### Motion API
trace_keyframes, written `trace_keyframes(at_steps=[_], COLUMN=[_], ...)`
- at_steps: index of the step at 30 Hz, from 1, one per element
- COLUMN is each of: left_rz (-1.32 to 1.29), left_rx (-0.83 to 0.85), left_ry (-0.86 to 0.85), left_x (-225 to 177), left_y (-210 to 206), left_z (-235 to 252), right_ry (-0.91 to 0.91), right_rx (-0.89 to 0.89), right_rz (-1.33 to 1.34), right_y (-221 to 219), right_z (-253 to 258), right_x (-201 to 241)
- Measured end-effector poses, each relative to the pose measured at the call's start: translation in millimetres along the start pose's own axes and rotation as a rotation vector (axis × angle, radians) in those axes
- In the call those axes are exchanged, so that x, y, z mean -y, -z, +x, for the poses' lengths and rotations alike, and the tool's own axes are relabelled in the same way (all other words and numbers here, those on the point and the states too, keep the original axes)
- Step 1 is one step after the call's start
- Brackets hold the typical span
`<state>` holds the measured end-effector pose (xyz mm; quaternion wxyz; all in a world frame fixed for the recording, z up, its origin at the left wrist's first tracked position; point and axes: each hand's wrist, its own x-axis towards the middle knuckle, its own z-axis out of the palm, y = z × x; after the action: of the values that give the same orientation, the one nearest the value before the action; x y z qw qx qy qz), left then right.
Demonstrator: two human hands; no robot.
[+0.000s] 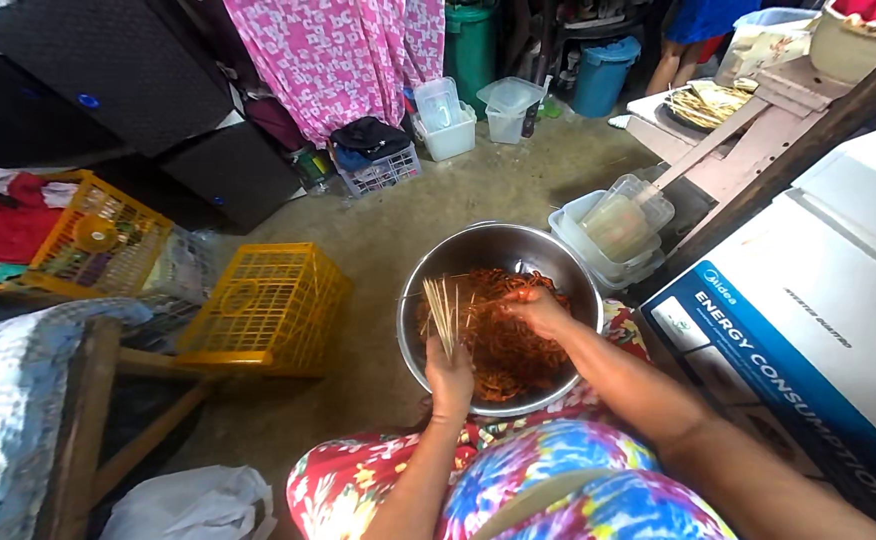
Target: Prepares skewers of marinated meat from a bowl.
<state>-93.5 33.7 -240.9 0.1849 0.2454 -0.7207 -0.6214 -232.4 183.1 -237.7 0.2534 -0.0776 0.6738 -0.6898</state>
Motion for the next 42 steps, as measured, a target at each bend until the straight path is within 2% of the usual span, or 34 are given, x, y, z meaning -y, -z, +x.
trace_keyframes(at_steps=[2, 5, 14, 19, 31, 33, 37, 42], left_rz=[0.004, 0.028, 0.148, 0.148, 0.175, 0.193, 0.180, 0.198], left_rx=[0.065, 0.171, 0.296, 0.301, 0.260, 0.262, 0.261, 0.262], left_ry=[0.003, -0.006, 0.013, 0.010, 0.006, 0.017, 0.004, 0.013], left_x=[1.5, 2.3, 0.3, -0.8, 2.8, 1.0, 0.5, -0.2], left_y=[0.7, -0.3, -0.1, -0.2, -1.6, -1.1, -1.2, -1.1], left_z=[0.2, 0.7, 0.2, 0.0, 0.8, 1.2, 0.7, 0.1], right_ry=[-0.055, -0.083, -0.050, -0.029, -0.130, -0.164, -0.260, -0.270], right_rx=[-0.058, -0.114, -0.146, -0.137, -0.076, -0.055, -0.012, 0.014], right_rz=[0.303, 0.450, 0.392, 0.311, 0.063, 0.072, 0.256, 0.205], right_y=[0.3, 1.8, 2.9, 1.0, -8.8, -8.8, -8.3, -11.4], right_z=[0.9, 4.2, 8.1, 5.5, -4.9, -5.9, -5.4, -5.0], right_x=[3.7, 3.6, -1.4, 0.9, 6.1, 7.6, 6.1, 0.6])
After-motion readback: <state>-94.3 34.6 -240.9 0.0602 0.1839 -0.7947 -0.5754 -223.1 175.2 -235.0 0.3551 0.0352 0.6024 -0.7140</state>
